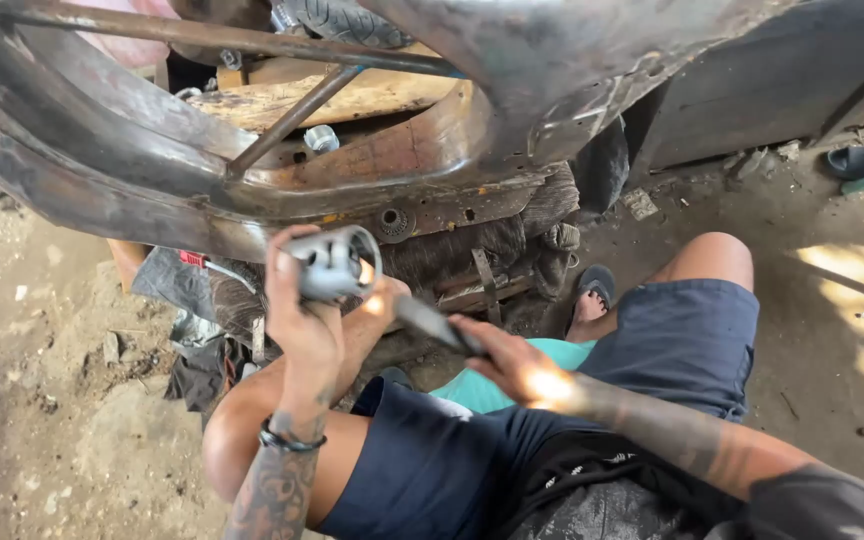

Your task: Filing and smoothing the surface of a motorcycle piston using a hand file while sitting in a workshop.

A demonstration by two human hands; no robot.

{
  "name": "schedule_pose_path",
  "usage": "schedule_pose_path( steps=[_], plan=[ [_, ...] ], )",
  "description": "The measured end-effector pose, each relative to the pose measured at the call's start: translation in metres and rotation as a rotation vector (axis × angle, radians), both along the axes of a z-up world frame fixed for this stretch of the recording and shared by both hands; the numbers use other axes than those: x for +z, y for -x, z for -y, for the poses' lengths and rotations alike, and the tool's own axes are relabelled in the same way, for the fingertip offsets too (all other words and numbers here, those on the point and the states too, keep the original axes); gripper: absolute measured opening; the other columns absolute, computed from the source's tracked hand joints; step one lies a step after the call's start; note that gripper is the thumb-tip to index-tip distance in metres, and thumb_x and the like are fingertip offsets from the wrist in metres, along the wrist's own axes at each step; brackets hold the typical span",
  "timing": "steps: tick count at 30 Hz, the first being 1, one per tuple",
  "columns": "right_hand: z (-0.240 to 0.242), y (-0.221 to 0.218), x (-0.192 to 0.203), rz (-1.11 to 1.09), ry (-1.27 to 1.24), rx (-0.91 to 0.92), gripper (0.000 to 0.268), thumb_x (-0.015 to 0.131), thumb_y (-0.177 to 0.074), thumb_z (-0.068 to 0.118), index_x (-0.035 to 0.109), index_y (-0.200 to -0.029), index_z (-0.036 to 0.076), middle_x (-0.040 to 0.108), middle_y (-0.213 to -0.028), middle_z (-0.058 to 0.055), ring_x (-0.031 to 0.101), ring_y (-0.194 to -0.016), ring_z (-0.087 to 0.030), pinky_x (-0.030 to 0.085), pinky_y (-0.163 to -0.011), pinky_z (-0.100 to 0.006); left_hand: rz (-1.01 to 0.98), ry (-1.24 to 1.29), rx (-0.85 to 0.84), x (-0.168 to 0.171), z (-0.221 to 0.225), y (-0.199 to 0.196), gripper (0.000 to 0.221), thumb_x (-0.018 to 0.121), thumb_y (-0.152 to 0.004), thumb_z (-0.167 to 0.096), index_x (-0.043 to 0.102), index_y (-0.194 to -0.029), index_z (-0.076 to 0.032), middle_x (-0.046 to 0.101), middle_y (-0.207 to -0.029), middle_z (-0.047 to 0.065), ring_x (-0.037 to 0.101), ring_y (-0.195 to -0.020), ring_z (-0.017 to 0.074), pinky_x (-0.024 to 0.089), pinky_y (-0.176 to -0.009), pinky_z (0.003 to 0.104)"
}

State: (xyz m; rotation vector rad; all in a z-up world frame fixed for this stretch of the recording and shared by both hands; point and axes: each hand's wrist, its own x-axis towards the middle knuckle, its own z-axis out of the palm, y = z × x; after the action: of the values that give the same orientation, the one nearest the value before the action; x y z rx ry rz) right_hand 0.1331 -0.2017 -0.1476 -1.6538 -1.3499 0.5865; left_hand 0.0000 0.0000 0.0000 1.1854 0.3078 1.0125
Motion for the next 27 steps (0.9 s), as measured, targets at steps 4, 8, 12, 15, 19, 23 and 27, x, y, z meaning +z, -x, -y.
schedule_pose_path(
  steps=[4,8,12,15,19,23,27],
  plan=[
    [0.021,-0.046,-0.037,-0.28,-0.186,-0.163,0.059,0.051,-0.103,0.019,0.037,-0.16,0.013,0.057,-0.143,-0.012,0.061,-0.082,-0.018,0.057,-0.066,-0.036,0.025,0.06,-0.017,-0.005,-0.032,-0.011,0.04,0.046,-0.098,-0.046,0.056,-0.119,-0.013,0.058,-0.1,0.009,0.062,-0.071,0.0164,0.053,-0.044,0.024],
    [0.015,-0.062,0.062,-0.317,-0.648,-0.021,0.058,0.041,-0.105,0.01,0.024,-0.159,-0.004,0.054,-0.084,-0.01,0.053,-0.051,-0.009,0.051,-0.049,-0.025,-0.085,-0.033,-0.148,-0.002,-0.017,-0.05,0.041,0.048,-0.099,-0.043,0.054,-0.121,-0.01,0.058,-0.099,0.011,0.061,-0.071,0.0194,0.05,-0.045,0.026],
    [0.012,-0.062,0.08,0.129,-0.622,-0.198,0.063,0.053,-0.106,0.022,0.031,-0.157,-0.007,0.036,-0.162,-0.026,0.034,-0.151,-0.039,0.029,-0.122,-0.055,-0.163,-0.021,-0.385,0.01,0.018,-0.091,0.045,0.047,-0.101,-0.043,0.056,-0.122,-0.004,0.058,-0.098,0.016,0.067,-0.071,0.0256,0.056,-0.046,0.033],
    [0.024,-0.064,0.029,-0.046,-0.34,-0.26,0.058,0.067,-0.094,0.011,0.049,-0.149,0.003,0.069,-0.118,-0.029,0.071,-0.104,-0.046,0.056,-0.082,-0.058,-0.148,-0.116,-0.439,0.024,0.037,-0.106,0.043,0.047,-0.103,-0.041,0.055,-0.12,-0.002,0.054,-0.085,0.015,0.06,-0.06,0.0225,0.048,-0.048,0.032],
    [0.065,-0.109,-0.036,-0.133,-0.168,-0.473,0.056,0.066,-0.095,0.011,0.053,-0.15,0.012,0.071,-0.106,-0.031,0.072,-0.094,-0.043,0.055,-0.072,-0.057,-0.134,-0.022,-0.441,0.02,0.036,-0.129,0.046,0.047,-0.102,-0.046,0.056,-0.12,-0.004,0.059,-0.077,0.013,0.059,-0.054,0.0201,0.046,-0.047,0.029],
    [0.092,-0.133,0.014,-0.222,-0.25,-0.434,0.055,0.062,-0.095,0.024,0.054,-0.148,0.013,0.069,-0.094,-0.017,0.061,-0.078,-0.022,0.056,-0.066,-0.041,-0.216,0.183,-0.489,-0.003,0.045,-0.164,0.044,0.047,-0.102,-0.045,0.057,-0.117,-0.006,0.061,-0.071,0.015,0.056,-0.048,0.0226,0.043,-0.042,0.03],
    [0.102,-0.137,0.041,-0.02,-0.33,-0.263,0.05,0.053,-0.097,0.038,0.061,-0.136,0.009,0.071,-0.095,-0.015,0.068,-0.084,-0.027,0.056,-0.075,-0.045,-0.462,0.345,-0.514,-0.027,0.079,-0.201,0.049,0.061,-0.093,-0.052,0.062,-0.116,-0.009,0.06,-0.071,0.015,0.053,-0.043,0.026,0.04,-0.036,0.032]
  ],
)
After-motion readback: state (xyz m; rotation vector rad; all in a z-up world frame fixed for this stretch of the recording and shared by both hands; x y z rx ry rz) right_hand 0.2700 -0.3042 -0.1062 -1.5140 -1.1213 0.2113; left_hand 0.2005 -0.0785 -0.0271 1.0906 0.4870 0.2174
